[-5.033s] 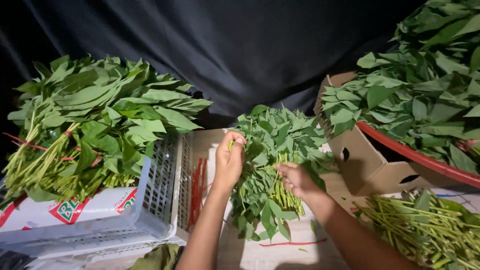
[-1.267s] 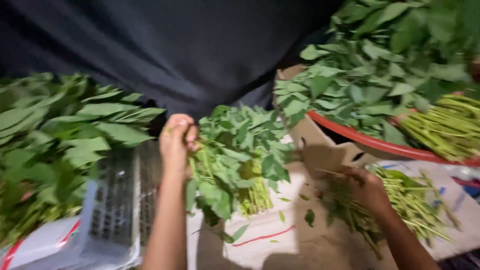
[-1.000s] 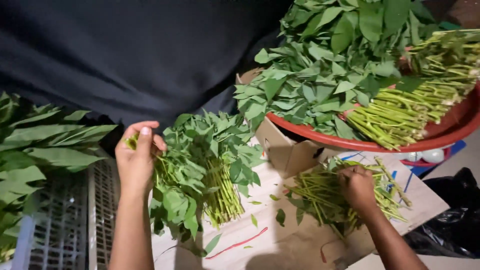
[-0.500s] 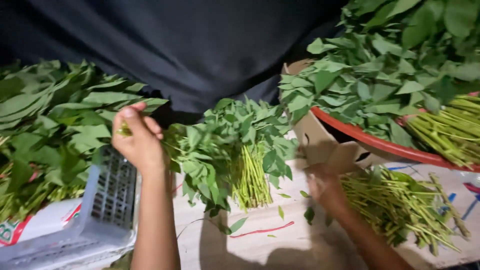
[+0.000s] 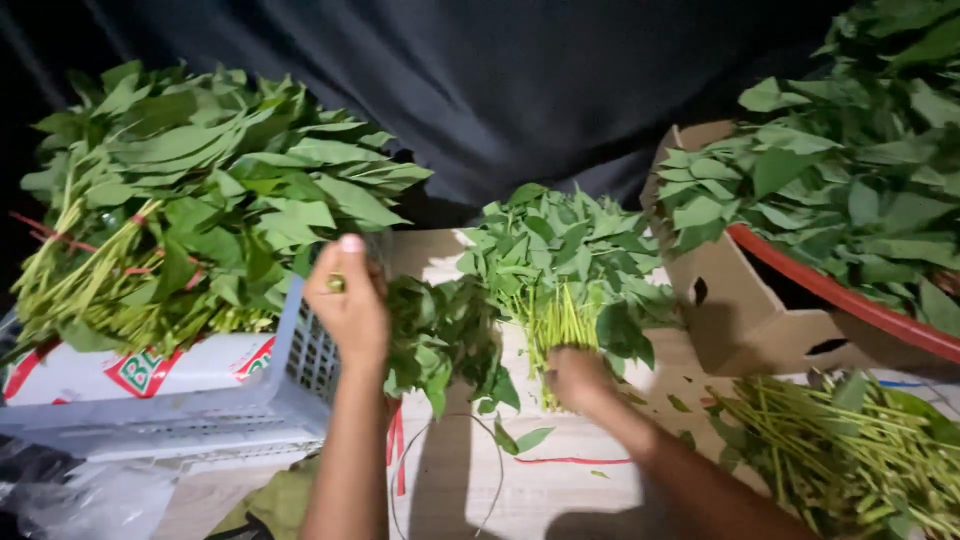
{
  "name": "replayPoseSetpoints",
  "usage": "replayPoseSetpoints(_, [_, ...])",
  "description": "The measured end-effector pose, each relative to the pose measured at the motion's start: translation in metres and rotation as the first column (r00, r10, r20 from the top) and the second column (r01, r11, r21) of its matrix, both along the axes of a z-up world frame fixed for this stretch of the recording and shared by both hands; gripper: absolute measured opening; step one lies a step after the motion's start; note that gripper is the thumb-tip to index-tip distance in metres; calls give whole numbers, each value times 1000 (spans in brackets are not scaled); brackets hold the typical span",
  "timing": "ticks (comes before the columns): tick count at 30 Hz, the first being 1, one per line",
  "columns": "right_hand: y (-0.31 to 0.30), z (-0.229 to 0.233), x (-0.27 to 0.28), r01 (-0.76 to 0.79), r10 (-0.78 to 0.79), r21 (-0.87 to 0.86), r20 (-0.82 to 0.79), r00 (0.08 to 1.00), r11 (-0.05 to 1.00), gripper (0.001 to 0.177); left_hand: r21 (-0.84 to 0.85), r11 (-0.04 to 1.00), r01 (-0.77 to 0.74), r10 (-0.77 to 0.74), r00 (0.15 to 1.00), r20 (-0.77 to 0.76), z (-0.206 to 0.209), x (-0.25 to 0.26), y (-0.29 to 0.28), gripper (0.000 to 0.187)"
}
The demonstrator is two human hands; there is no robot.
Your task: Bundling bunches of leafy green vegetables using thin plastic ties.
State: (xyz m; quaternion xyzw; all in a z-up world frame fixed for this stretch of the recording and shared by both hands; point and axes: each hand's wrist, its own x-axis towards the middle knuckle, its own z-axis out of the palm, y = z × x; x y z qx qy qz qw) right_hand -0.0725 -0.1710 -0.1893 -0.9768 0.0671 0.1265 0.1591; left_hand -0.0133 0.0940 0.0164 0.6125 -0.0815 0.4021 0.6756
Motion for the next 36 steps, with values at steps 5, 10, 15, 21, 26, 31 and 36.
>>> replayPoseSetpoints(5, [-13, 112, -17, 85, -195, 598, 121, 973, 797, 25, 91, 983, 159, -154, 986, -61, -12, -9, -15, 34])
replayPoseSetpoints(10, [-26, 172, -23, 167, -383, 973, -96, 919, 157, 21, 374, 715, 591, -514, 806, -293, -21, -26, -60, 10])
replayPoseSetpoints(15, [-35, 182, -23, 78, -348, 987, -23, 937, 144, 22, 629, 519, 579, -463, 809, -364, -4, -52, -86, 30])
replayPoseSetpoints(21, [-8, 227, -51, 116, -398, 876, 92, 913, 469, 11, 624, 551, 554, -348, 833, -431, -5, -41, -102, 42])
replayPoseSetpoints(26, [-12, 202, -46, 172, -423, 816, 97, 901, 553, 12, 669, 596, 444, -308, 896, -320, -37, -16, -109, 18])
replayPoseSetpoints(31, [-48, 148, -20, 276, -577, 758, 159, 801, 591, 18, 631, 736, 245, -74, 956, -285, -60, 9, -84, 13])
replayPoseSetpoints(36, [-57, 183, -32, -50, -570, 969, 183, 801, 241, 13, 791, 499, 355, 129, 872, -473, -98, 20, -58, 14])
